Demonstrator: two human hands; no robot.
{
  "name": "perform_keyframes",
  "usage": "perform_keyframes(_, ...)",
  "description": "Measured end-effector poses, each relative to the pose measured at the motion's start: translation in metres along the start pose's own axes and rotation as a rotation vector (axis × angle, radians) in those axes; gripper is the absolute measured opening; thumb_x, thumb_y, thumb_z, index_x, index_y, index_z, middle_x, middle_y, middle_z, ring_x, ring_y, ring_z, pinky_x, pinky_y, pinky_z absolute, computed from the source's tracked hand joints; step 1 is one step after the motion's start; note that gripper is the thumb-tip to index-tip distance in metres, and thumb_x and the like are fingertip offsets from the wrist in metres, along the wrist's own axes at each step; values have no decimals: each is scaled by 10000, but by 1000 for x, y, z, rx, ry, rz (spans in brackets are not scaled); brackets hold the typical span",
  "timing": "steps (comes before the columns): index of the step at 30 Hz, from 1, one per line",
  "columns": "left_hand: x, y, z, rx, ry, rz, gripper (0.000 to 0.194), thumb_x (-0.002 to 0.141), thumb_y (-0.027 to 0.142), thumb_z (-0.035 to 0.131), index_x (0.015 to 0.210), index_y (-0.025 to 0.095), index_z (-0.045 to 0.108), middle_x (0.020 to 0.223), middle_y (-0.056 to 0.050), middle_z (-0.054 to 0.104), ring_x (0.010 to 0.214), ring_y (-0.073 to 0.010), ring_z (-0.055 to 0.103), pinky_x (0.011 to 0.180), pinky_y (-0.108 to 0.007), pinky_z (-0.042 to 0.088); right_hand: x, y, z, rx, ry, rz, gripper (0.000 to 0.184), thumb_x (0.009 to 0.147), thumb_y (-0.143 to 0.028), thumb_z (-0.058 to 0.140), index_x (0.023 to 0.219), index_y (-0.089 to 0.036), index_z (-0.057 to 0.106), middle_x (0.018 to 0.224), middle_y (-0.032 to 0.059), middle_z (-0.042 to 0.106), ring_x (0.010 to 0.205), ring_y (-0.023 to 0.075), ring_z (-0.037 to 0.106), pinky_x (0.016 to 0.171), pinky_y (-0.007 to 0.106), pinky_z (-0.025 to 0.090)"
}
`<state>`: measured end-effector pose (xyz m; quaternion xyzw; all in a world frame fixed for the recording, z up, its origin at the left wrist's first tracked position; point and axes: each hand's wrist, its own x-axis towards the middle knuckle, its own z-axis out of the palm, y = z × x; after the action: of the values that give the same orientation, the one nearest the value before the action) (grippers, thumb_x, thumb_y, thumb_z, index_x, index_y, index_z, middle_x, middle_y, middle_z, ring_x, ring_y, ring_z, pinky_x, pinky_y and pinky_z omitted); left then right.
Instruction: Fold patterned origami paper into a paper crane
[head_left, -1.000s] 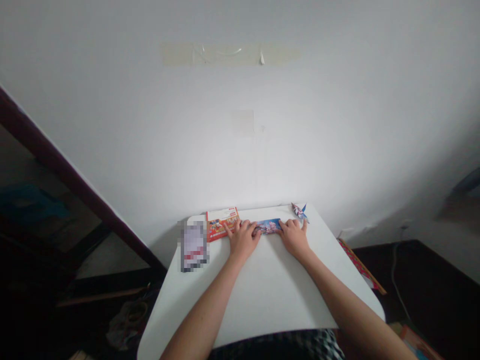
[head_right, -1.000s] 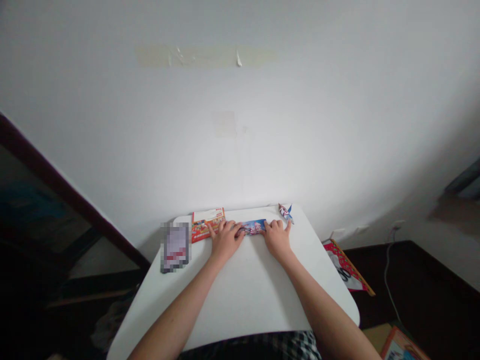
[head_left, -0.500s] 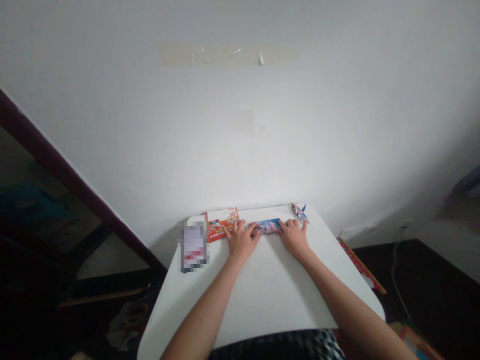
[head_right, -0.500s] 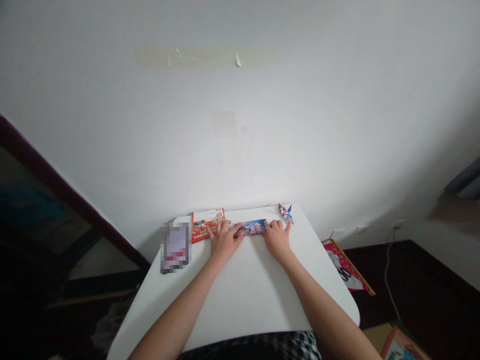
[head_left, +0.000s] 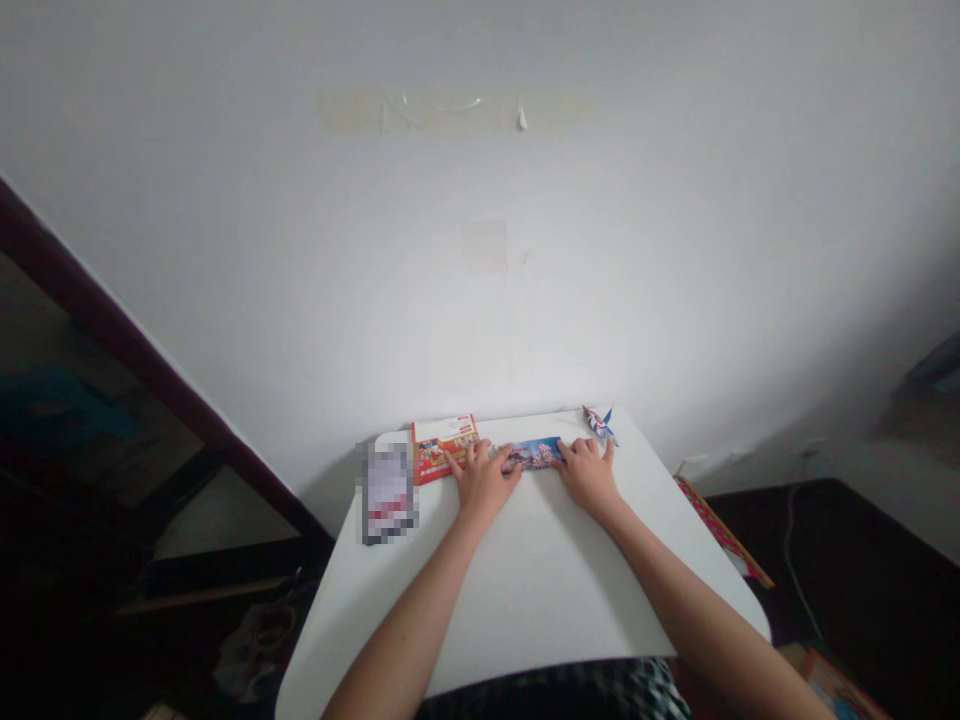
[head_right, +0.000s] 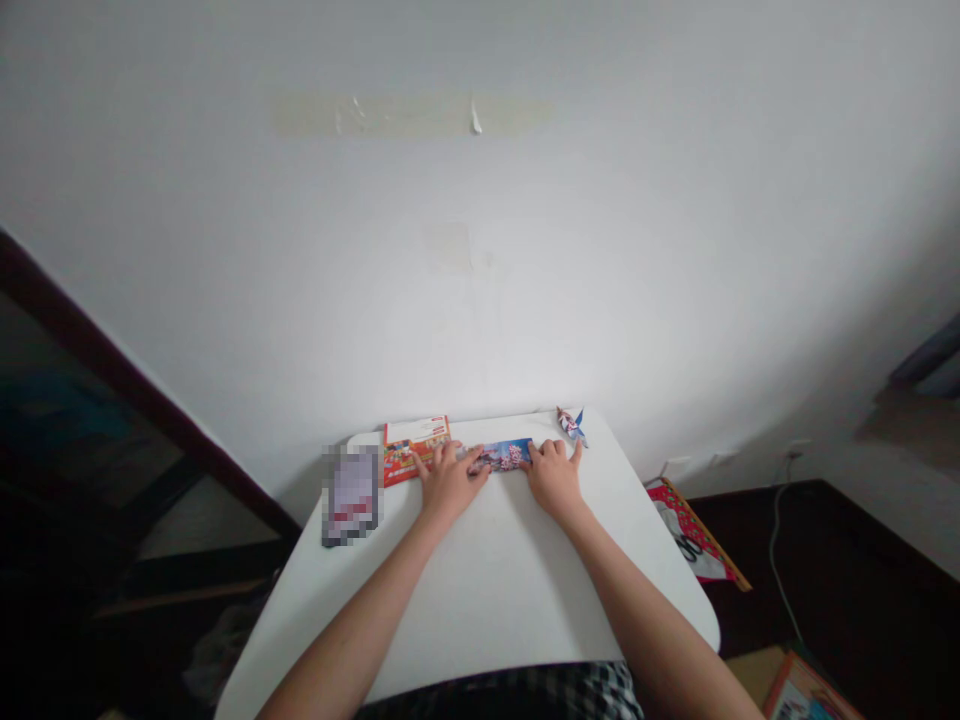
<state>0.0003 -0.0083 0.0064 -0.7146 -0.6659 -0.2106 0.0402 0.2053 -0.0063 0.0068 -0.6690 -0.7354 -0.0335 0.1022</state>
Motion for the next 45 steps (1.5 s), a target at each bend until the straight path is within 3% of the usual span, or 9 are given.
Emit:
perform_keyframes(9, 1, 5, 2, 16, 21, -18, 415, 895, 529, 629, 1284, 413, 716, 1431, -102, 584, 1416, -368, 431, 1224, -745, 89, 0, -5, -5, 19, -47, 39, 486, 1051, -481, 403, 1447, -252, 567, 1333, 163, 628, 1315, 332, 468, 1202, 679, 81)
perform_keyframes(15, 3, 6, 4, -5, -5, -30, 469, 885, 628, 616, 1273, 388, 723, 1443, -96, 576, 1415, -358, 429, 1229, -732, 116, 0, -8, -6, 28, -16, 47, 497, 1043, -517, 408, 1414, -248, 599, 1299, 163, 640, 1294, 338, 485, 1193, 682, 93)
perform_keyframes(24, 5, 9, -4, -64, -46, -91, 519, 800, 638, 724, 1262, 403, 736, 1548, -86, 500, 1437, -420, 400, 1217, -751, 107, -1, -14, 0, 47, 47, 116, 490, 1011, -535, 469, 1371, -248, 637, 1256, 153, 660, 1268, 329, 503, 1199, 647, 80)
perform_keyframes(34, 5, 11, 1, -94, 25, -115, 527, 754, 645, 758, 1194, 357, 777, 1590, -86, 477, 1434, -397, 438, 1241, -668, 217, -2, -27, -3, 62, 118, 180, 583, 912, -662, 583, 1242, -190, 673, 1229, 178, 663, 1228, 356, 512, 1179, 614, 149)
perform_keyframes(45, 4, 10, 1, -100, 22, -114, 538, 739, 640, 775, 1221, 401, 758, 1597, -77, 478, 1463, -416, 395, 1226, -734, 127, -2, -22, 1, 79, 143, 193, 635, 917, -694, 567, 1322, -207, 611, 1233, 166, 632, 1202, 341, 511, 1126, 539, 250)
